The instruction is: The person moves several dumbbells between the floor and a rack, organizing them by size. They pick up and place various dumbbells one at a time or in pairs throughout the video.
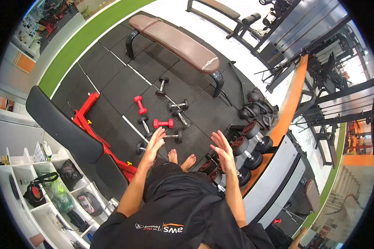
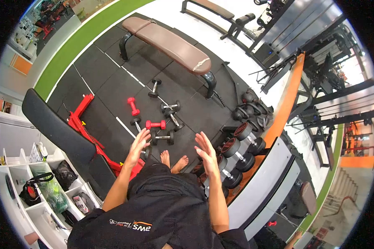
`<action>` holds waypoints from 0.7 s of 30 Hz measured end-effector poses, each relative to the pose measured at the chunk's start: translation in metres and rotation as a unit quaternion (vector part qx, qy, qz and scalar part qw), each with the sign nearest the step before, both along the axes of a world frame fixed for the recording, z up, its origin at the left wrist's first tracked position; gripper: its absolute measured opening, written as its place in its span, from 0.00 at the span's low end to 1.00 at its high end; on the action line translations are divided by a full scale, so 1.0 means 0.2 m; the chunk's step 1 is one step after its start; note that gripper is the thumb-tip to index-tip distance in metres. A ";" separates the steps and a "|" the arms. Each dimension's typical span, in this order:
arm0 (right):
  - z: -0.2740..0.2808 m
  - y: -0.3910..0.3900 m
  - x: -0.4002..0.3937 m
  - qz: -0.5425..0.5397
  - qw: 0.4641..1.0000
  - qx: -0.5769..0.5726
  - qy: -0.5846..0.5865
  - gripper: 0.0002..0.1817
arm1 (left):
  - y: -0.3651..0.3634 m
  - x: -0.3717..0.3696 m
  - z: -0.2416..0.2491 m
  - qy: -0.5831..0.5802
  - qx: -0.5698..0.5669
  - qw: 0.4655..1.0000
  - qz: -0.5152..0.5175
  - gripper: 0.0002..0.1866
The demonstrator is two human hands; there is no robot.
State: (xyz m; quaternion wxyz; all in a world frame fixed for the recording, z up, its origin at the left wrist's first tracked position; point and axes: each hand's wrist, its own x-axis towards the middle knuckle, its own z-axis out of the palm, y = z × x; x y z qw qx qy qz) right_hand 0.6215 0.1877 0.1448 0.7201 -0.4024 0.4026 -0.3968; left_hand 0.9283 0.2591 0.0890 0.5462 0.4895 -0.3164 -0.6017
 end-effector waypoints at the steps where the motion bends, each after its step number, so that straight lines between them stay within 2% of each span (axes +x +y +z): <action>1: 0.02 -0.03 0.03 0.005 1.000 -0.004 -0.001 0.41 | -0.02 0.03 0.00 -0.005 -0.001 1.000 0.015 0.34; 7: -0.01 -0.12 0.11 0.024 0.999 -0.011 0.021 0.42 | -0.09 0.21 -0.01 -0.027 -0.020 0.998 0.060 0.34; 12: -0.02 -0.22 0.15 0.028 0.999 0.008 0.023 0.42 | -0.09 0.28 -0.08 -0.019 0.010 0.993 0.116 0.34; 17: -0.11 -0.45 0.16 0.079 0.996 0.025 0.027 0.41 | -0.13 0.21 -0.12 -0.016 0.038 0.990 0.134 0.34; 21: -0.13 -0.76 0.16 0.110 0.994 0.023 0.013 0.41 | -0.31 0.07 -0.14 -0.015 0.029 0.989 0.147 0.36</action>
